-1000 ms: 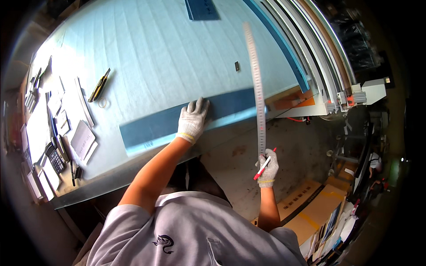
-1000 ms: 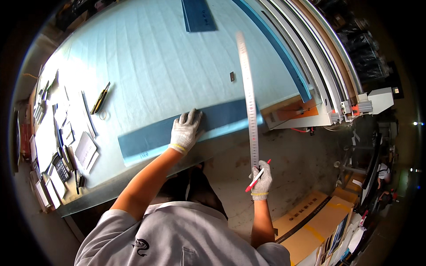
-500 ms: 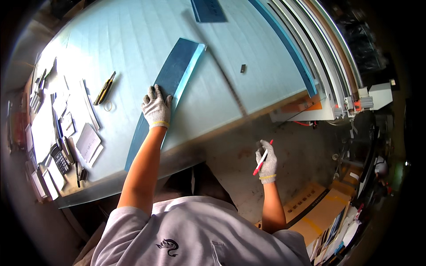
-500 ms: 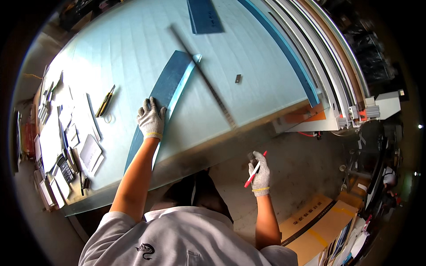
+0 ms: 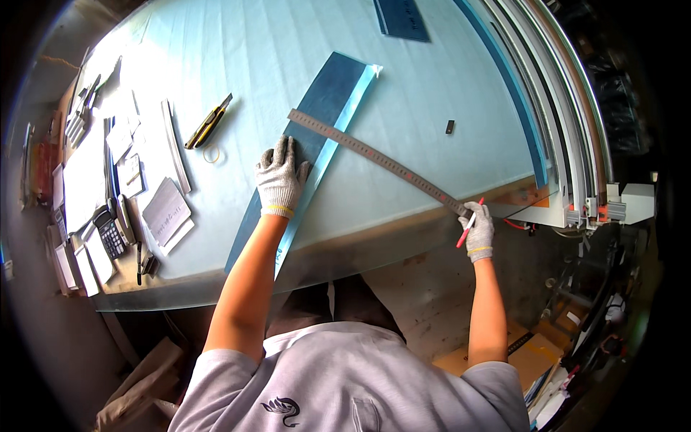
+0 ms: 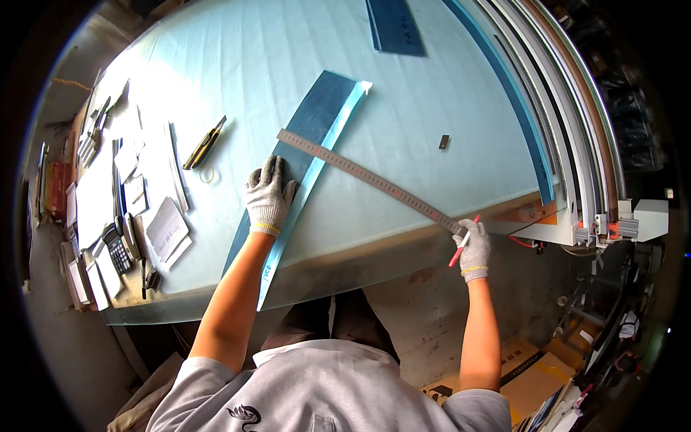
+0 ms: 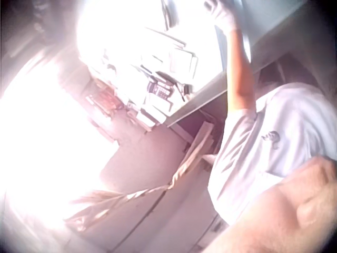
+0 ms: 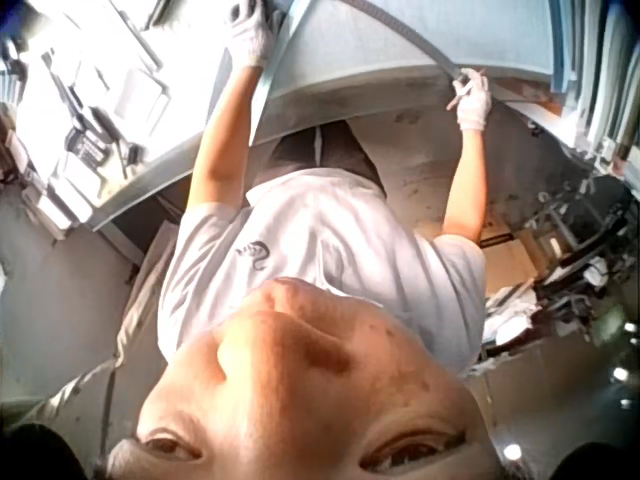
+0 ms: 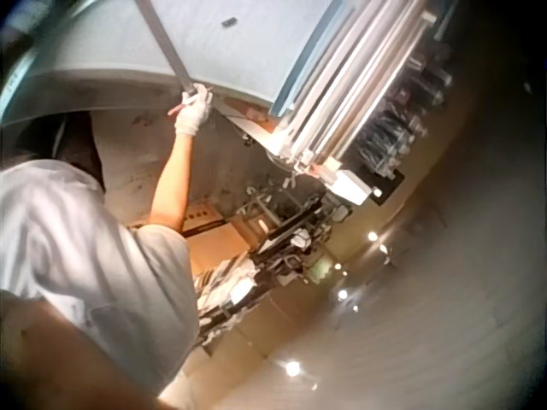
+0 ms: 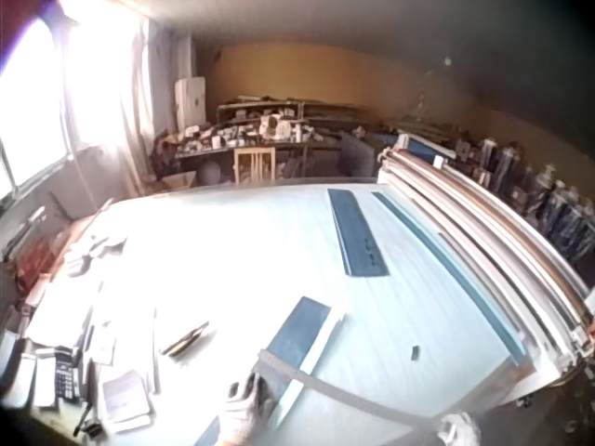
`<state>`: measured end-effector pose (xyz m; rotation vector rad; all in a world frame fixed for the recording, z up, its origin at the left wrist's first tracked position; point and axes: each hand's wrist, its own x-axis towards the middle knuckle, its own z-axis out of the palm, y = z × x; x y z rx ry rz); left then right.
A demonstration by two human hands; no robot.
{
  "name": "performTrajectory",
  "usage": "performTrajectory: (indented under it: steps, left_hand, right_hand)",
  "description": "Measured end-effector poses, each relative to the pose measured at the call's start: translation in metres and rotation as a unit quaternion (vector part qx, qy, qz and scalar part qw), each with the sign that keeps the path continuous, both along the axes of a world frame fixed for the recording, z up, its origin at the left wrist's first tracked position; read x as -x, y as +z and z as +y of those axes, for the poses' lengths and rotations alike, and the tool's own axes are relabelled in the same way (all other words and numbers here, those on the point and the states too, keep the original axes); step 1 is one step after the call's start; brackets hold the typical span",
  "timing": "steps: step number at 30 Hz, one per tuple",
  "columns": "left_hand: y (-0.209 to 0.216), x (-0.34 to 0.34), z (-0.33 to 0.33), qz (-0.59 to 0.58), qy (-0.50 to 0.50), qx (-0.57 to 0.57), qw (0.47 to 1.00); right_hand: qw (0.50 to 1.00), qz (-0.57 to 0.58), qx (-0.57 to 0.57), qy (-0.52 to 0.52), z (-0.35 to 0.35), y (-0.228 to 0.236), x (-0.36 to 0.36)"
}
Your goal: The person measures and marks blue and dark gray rectangular strips on a workbench using a metal ruler and a red marker. They also use a calculator to perform calculations and write down results on paper pads. The person handles the strips, ruler, marker, and calculator throughout the task.
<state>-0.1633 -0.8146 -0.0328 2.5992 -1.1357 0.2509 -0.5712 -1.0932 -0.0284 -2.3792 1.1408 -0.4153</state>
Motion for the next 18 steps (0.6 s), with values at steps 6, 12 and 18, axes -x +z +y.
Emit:
performTrajectory:
  steps: [6, 12, 18]
  left_hand:
    - [0.002, 0.001, -0.002, 0.007, 0.003, -0.004, 1.0]
    - [0.011, 0.003, -0.002, 0.035, 0.011, -0.008, 0.999]
    - [0.008, 0.001, -0.003, 0.04, 0.01, -0.012, 0.999]
  right_hand:
    - [0.999, 0.019, 0.027, 0.006, -0.01, -0.002, 0.003]
    - [0.998, 0.039, 0.054, 0.008, -0.007, 0.006, -0.001]
    - [1.0, 0.016, 0.021, -0.014, -0.002, 0.009, -0.008]
